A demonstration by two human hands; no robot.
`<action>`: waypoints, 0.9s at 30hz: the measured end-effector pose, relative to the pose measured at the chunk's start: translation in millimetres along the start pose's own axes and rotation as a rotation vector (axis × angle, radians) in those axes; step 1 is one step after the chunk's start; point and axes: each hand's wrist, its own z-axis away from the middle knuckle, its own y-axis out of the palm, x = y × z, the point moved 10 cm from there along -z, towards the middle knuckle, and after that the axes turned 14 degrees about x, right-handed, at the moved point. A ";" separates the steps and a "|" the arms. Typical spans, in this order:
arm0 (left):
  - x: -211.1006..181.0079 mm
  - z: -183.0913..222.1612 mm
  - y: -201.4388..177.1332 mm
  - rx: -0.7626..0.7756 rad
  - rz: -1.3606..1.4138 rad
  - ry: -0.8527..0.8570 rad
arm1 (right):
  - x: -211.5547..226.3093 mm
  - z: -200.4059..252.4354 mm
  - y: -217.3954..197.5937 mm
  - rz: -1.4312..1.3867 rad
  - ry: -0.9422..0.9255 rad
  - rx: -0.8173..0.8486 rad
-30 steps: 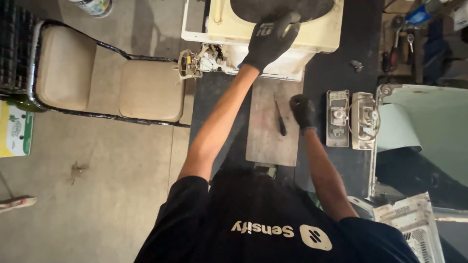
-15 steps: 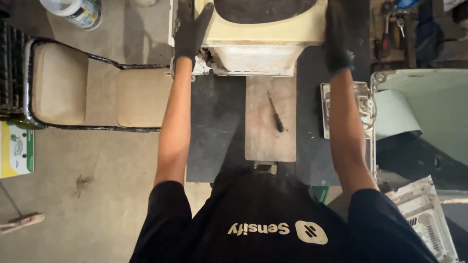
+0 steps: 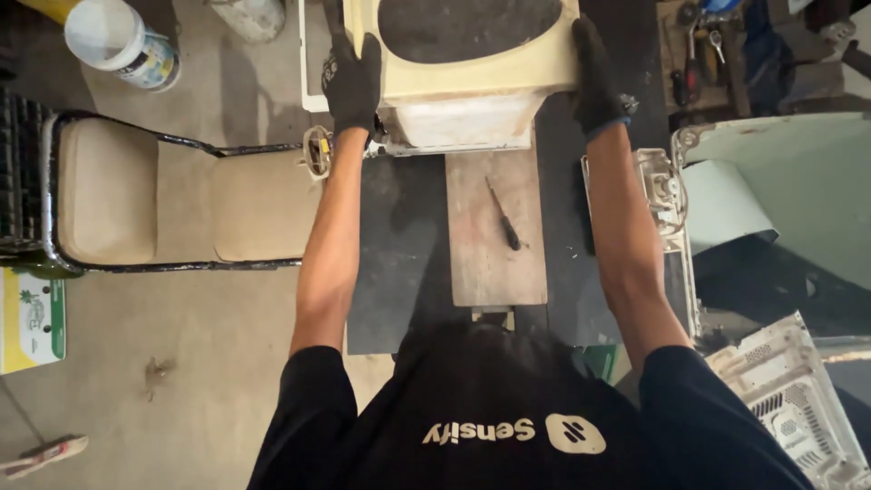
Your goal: Dismantling a microwave oven by removing the door and internal components using hands and a screwdriver.
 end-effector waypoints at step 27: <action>4.1 22.8 -14.3 0.099 0.116 -0.212 | 34.7 19.1 49.0 0.460 -0.268 0.131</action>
